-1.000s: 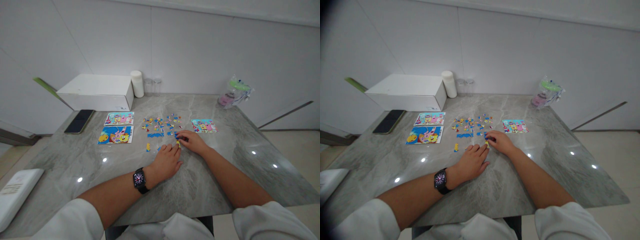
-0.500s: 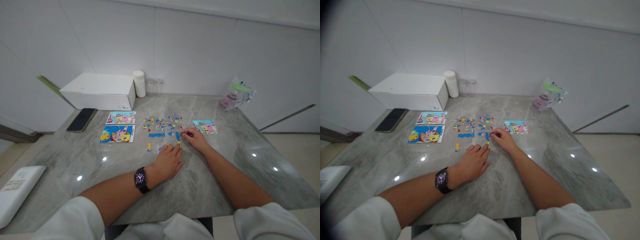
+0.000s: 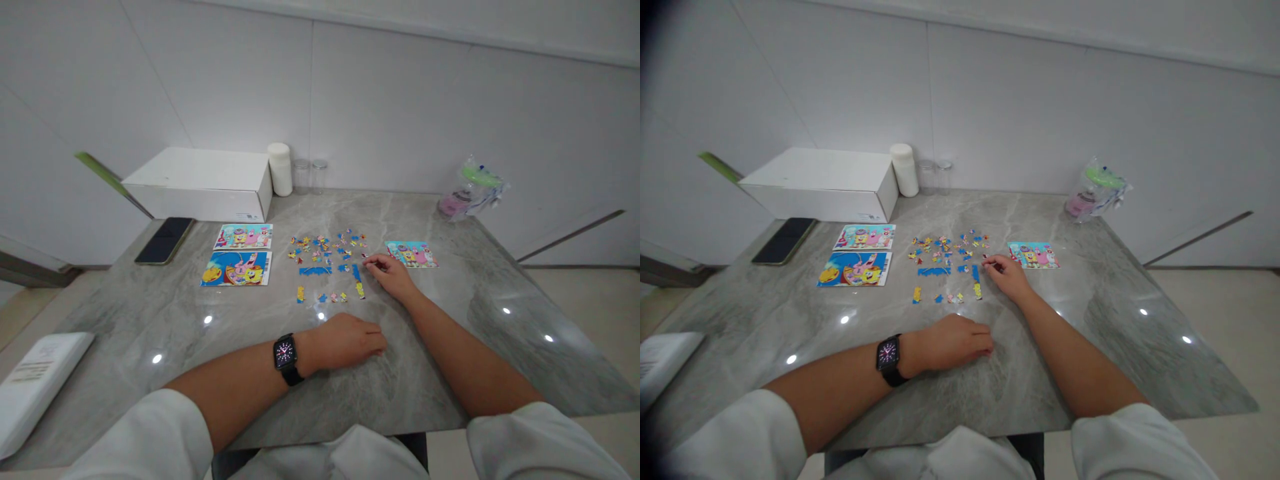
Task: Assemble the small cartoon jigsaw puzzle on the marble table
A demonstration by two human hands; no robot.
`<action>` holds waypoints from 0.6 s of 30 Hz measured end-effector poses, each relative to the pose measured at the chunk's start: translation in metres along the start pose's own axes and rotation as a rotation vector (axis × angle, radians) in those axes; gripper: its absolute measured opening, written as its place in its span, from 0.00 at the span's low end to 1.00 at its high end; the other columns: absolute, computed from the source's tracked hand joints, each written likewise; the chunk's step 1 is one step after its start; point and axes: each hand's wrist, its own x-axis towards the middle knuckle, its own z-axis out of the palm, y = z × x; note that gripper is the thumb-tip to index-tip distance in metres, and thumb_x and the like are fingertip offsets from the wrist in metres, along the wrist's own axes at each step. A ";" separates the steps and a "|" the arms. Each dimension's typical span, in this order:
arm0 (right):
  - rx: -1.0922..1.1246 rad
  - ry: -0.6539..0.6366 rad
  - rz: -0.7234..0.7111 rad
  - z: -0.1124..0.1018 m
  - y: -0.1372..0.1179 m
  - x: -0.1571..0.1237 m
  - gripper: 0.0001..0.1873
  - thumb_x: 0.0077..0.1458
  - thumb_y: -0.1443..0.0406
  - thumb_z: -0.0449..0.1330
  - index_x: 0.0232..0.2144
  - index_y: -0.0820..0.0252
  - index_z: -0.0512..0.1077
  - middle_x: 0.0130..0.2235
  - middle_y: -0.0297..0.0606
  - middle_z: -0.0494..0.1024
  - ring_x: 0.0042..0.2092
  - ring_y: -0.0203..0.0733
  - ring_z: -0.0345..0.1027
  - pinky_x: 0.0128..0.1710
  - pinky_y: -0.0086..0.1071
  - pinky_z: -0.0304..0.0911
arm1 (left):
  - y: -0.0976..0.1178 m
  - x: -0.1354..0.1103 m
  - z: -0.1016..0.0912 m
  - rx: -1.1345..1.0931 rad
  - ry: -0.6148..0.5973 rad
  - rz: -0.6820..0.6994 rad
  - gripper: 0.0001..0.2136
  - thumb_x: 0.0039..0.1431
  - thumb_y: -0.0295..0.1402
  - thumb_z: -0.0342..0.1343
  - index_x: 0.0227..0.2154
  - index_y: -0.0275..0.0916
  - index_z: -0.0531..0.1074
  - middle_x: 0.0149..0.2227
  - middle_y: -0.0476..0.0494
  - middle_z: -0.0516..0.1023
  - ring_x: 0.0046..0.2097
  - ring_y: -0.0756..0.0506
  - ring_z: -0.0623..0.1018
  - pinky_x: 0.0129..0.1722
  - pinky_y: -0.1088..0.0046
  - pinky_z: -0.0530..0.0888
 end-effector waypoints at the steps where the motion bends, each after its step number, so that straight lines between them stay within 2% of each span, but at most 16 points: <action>1: 0.013 -0.001 0.014 0.001 0.000 0.000 0.17 0.59 0.52 0.62 0.39 0.57 0.81 0.35 0.37 0.82 0.31 0.40 0.69 0.32 0.33 0.64 | 0.000 0.000 0.001 -0.018 0.001 -0.032 0.07 0.74 0.36 0.56 0.40 0.41 0.76 0.41 0.47 0.83 0.37 0.46 0.81 0.33 0.69 0.72; 5: 0.069 0.016 0.085 0.001 -0.002 0.000 0.21 0.62 0.48 0.58 0.38 0.57 0.80 0.31 0.36 0.79 0.28 0.40 0.67 0.26 0.31 0.61 | -0.002 0.000 0.004 -0.065 0.005 -0.068 0.19 0.75 0.46 0.53 0.33 0.39 0.78 0.35 0.44 0.85 0.34 0.45 0.82 0.29 0.69 0.68; 8: 0.061 0.116 0.111 -0.005 -0.005 0.004 0.22 0.63 0.47 0.57 0.36 0.57 0.80 0.30 0.35 0.78 0.28 0.39 0.67 0.26 0.31 0.61 | -0.001 0.001 0.003 -0.099 -0.002 -0.062 0.23 0.76 0.45 0.50 0.28 0.39 0.79 0.31 0.44 0.85 0.31 0.46 0.82 0.27 0.68 0.64; 11: 0.027 0.190 0.067 -0.013 -0.013 0.014 0.20 0.64 0.49 0.58 0.36 0.57 0.79 0.31 0.35 0.79 0.29 0.40 0.69 0.29 0.31 0.63 | -0.001 0.002 0.001 -0.121 0.017 -0.068 0.24 0.76 0.44 0.50 0.26 0.38 0.79 0.29 0.43 0.85 0.29 0.46 0.81 0.25 0.68 0.62; 14: -0.095 0.111 -0.049 -0.016 -0.029 0.028 0.15 0.64 0.54 0.60 0.36 0.56 0.81 0.32 0.36 0.81 0.32 0.41 0.72 0.35 0.32 0.65 | -0.002 0.001 -0.001 -0.122 0.022 -0.070 0.24 0.76 0.44 0.50 0.26 0.39 0.80 0.29 0.44 0.85 0.29 0.47 0.81 0.25 0.68 0.61; 18: -0.369 -0.143 -0.251 -0.001 -0.056 0.047 0.08 0.63 0.63 0.63 0.40 0.57 0.83 0.38 0.38 0.84 0.37 0.40 0.74 0.41 0.33 0.66 | -0.005 0.000 0.001 -0.104 -0.012 -0.056 0.24 0.76 0.45 0.49 0.27 0.40 0.81 0.30 0.44 0.85 0.29 0.47 0.80 0.26 0.68 0.60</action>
